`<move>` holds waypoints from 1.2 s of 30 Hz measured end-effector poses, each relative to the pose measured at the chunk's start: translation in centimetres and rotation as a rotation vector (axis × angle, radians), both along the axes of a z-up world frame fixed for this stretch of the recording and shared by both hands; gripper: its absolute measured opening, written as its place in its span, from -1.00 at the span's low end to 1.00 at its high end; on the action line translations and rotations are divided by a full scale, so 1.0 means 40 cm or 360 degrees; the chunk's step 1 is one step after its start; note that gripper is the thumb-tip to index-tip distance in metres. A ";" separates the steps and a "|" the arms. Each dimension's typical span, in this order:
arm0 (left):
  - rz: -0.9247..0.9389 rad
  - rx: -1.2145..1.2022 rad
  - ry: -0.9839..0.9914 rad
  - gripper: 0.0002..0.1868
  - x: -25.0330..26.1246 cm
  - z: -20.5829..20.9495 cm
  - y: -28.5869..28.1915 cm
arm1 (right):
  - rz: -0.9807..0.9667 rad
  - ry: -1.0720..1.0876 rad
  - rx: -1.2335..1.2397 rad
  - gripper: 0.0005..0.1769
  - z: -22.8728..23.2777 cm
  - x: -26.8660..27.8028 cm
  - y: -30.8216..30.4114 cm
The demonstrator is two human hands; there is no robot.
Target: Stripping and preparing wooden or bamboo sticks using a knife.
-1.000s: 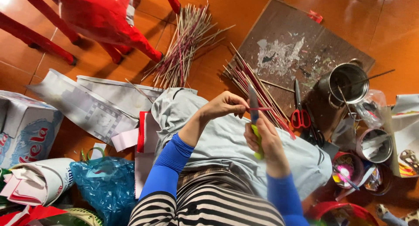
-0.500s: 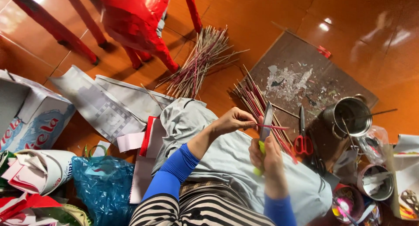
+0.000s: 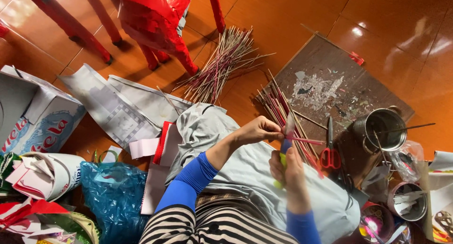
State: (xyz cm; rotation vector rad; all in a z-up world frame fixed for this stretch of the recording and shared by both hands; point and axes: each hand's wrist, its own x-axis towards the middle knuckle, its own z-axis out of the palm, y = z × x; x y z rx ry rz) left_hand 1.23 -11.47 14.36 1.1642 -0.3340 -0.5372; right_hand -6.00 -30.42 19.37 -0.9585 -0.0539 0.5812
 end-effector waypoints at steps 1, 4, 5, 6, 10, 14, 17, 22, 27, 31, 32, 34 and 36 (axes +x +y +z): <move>-0.0007 0.0002 0.0004 -0.73 -0.001 -0.005 0.001 | -0.0007 0.0004 0.0002 -0.51 0.006 -0.004 0.000; -0.0032 0.0002 -0.0054 -0.72 -0.002 -0.006 0.004 | 0.0004 0.0115 0.0104 -0.53 0.016 -0.007 -0.002; -0.0042 0.0017 -0.0069 -0.72 -0.003 0.001 0.005 | 0.0030 0.0061 0.0124 -0.53 0.012 -0.008 -0.004; -0.0053 0.0033 -0.0085 -0.72 -0.005 0.008 0.006 | 0.0057 0.0006 0.0145 -0.54 0.008 -0.009 -0.006; -0.0030 0.0042 -0.0114 -0.72 -0.008 -0.002 -0.005 | 0.0062 0.0003 0.0173 -0.55 0.004 -0.005 -0.006; 0.0007 0.0065 -0.0264 -0.72 -0.015 0.052 -0.006 | 0.0026 -0.0068 0.0169 -0.52 0.022 -0.002 -0.019; -0.0115 0.0013 -0.0281 -0.73 -0.010 0.099 0.006 | -0.0013 -0.0027 0.0175 -0.50 0.039 -0.017 -0.049; -0.0174 0.0237 -0.0360 -0.79 -0.019 0.087 0.028 | -0.0107 -0.0015 0.0124 -0.30 0.081 -0.028 -0.049; -0.0018 0.0057 -0.0347 -0.84 -0.040 0.108 0.033 | 0.0054 -0.0058 0.0195 -0.17 0.010 -0.042 -0.036; -0.0045 0.0282 -0.0414 -0.86 -0.042 0.065 0.040 | -0.0008 -0.0159 0.0166 -0.14 0.015 -0.048 -0.030; -0.0001 0.0338 -0.0376 -0.87 -0.041 0.067 0.040 | 0.0037 -0.0117 0.0228 -0.18 0.020 -0.047 -0.028; -0.0025 0.0383 -0.0351 -0.88 -0.042 0.061 0.046 | 0.0013 -0.0087 0.0284 -0.22 0.004 -0.055 -0.021; 0.0052 0.0524 -0.0392 -0.89 -0.041 0.044 0.052 | 0.0053 0.0059 0.0255 -0.32 -0.039 -0.067 -0.016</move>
